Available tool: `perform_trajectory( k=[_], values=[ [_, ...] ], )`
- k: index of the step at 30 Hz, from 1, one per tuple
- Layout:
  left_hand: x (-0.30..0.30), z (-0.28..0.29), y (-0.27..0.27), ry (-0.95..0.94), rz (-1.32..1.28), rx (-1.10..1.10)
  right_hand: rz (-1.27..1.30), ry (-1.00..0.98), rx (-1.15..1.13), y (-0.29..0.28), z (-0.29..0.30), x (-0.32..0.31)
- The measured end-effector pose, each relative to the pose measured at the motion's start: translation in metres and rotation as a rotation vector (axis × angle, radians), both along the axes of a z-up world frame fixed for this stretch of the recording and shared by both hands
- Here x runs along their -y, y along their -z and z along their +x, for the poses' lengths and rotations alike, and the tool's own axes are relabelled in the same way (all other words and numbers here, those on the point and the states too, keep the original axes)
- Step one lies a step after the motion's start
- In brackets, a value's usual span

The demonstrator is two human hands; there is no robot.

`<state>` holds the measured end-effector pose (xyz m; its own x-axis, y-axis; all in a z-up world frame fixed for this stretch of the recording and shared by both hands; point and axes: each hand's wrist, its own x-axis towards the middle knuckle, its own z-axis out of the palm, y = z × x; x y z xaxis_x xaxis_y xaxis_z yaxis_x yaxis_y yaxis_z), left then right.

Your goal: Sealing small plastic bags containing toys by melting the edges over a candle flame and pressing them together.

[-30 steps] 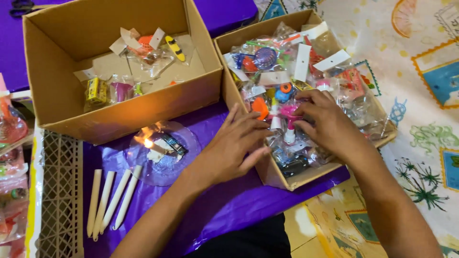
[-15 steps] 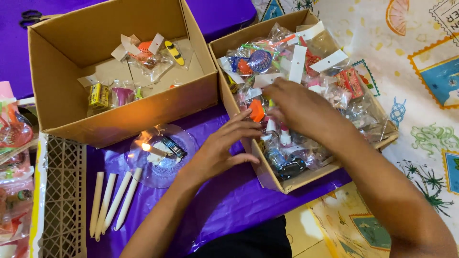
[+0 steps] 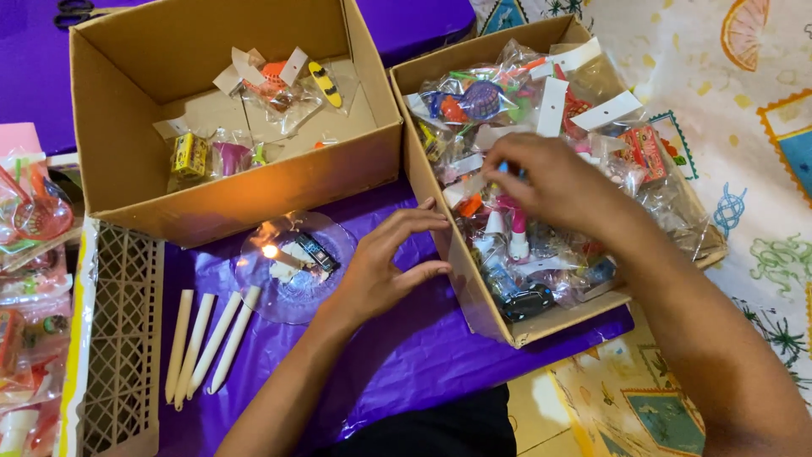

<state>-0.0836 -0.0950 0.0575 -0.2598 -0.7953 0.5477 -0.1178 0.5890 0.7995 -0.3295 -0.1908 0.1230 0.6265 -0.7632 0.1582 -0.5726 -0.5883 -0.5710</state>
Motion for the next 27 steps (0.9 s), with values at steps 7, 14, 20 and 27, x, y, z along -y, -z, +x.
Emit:
perform_trajectory(
  k=[7, 14, 20, 27],
  values=[
    [-0.002, -0.003, -0.009, -0.099, 0.009, 0.145, 0.233, 0.227, 0.385, -0.035, -0.008, -0.026],
    [0.001, -0.024, -0.05, -0.06, 0.17, 0.031, 0.434, 0.155, 0.796, -0.04, -0.011, -0.045],
    [0.004, -0.02, -0.03, 0.059, 0.346, -0.048, 0.507, 0.158, 0.958, -0.046, -0.006, -0.064],
    [-0.016, 0.007, -0.043, 0.059, 0.147, 0.121, 0.597, 0.041, 0.458, -0.072, 0.003, -0.074]
  ],
)
